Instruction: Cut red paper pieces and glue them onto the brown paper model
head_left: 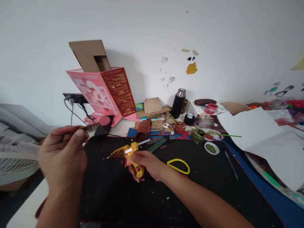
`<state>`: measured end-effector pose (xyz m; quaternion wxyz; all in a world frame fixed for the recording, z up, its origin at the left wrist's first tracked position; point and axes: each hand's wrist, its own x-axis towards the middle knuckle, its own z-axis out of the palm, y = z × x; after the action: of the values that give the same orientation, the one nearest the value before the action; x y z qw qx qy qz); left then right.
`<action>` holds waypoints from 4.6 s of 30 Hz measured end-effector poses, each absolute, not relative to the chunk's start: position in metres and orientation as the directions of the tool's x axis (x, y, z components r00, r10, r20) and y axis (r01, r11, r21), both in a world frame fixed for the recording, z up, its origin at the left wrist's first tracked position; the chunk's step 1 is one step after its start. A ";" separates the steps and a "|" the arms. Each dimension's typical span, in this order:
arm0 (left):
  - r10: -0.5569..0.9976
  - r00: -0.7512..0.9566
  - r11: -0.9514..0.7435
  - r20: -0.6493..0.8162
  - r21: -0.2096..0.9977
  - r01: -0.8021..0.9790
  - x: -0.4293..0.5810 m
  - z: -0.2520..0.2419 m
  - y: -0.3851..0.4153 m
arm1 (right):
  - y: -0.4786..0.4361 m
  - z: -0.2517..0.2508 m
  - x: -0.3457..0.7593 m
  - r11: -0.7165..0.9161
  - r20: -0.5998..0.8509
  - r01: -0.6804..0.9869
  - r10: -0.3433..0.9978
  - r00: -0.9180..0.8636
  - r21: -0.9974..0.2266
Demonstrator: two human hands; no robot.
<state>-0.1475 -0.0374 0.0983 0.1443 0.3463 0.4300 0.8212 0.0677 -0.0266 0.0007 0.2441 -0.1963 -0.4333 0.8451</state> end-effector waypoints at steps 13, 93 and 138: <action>0.696 -0.416 -0.178 0.585 0.702 0.690 -0.157 0.020 -0.022 | -0.025 0.007 0.105 -0.408 -0.134 -0.190 0.645 -0.752 -0.893; 0.513 0.275 -0.602 0.813 0.112 0.791 -0.129 0.021 -0.031 | -0.028 0.007 0.103 -0.087 -0.100 0.055 0.939 -0.329 -0.995; 0.512 0.262 -0.590 0.818 0.113 0.800 -0.130 0.018 -0.032 | -0.032 0.009 0.103 -0.046 -0.083 0.117 0.938 -0.336 -0.992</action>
<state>-0.1302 -0.0322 0.0177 -0.1648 0.7771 0.4218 0.4371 0.1034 -0.0321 0.0090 0.3617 -0.4483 -0.5884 0.5674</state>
